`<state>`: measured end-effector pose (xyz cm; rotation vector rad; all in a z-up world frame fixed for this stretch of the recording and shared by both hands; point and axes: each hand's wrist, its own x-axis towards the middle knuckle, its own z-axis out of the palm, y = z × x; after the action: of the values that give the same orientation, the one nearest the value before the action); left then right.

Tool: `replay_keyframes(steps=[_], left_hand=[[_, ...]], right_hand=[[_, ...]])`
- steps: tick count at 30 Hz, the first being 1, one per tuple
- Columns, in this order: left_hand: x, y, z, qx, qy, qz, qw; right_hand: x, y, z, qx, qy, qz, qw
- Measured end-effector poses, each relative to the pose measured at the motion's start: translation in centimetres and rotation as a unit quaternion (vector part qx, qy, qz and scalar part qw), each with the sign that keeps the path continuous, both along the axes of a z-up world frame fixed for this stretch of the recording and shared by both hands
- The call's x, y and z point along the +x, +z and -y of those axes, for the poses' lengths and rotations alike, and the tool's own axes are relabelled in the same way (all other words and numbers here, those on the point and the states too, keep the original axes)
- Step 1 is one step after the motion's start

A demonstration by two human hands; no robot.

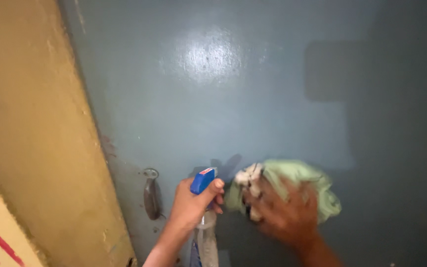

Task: The person sprays a liquid from a clear bottle onto a grey wall and wipes the surface with a patterned cloth. The person repeatedly sprays and wipes the same area, focusing on removing marks or dirt from the wall surface.

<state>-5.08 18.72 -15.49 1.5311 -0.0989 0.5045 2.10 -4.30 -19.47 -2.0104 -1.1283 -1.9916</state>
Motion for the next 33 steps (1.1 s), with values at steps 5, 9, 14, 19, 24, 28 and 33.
replay_keyframes(steps=[5, 9, 14, 19, 24, 28, 33], left_hand=[[-0.2, 0.6, -1.6, 0.008, -0.013, 0.005, 1.0], [-0.6, 1.0, -3.1, 0.0, -0.037, 0.0, 0.999], [-1.0, 0.5, -5.1, 0.004, -0.021, -0.015, 1.0], [-0.6, -1.5, -7.0, 0.007, -0.008, -0.027, 1.0], [-0.4, -3.0, -8.5, -0.051, -0.006, -0.054, 0.997], [-0.6, -2.8, -9.0, -0.048, -0.016, -0.029, 0.998], [-0.8, -2.7, -9.4, -0.039, -0.03, -0.037, 0.998]], right_hand=[[-0.5, 11.5, -0.5, 0.117, -0.082, 0.046, 0.989], [-1.2, 12.7, -2.5, 0.163, -0.067, 0.037, 0.984], [-1.0, 6.2, -5.3, 0.074, -0.04, 0.06, 0.995], [-0.9, -3.2, -7.2, -0.023, -0.003, 0.082, 0.996], [-1.2, -7.9, -7.1, -0.107, 0.01, 0.068, 0.992], [-1.8, -6.1, -7.2, -0.074, 0.012, 0.037, 0.997], [-2.1, 2.3, -8.2, 0.045, -0.045, 0.004, 0.998]])
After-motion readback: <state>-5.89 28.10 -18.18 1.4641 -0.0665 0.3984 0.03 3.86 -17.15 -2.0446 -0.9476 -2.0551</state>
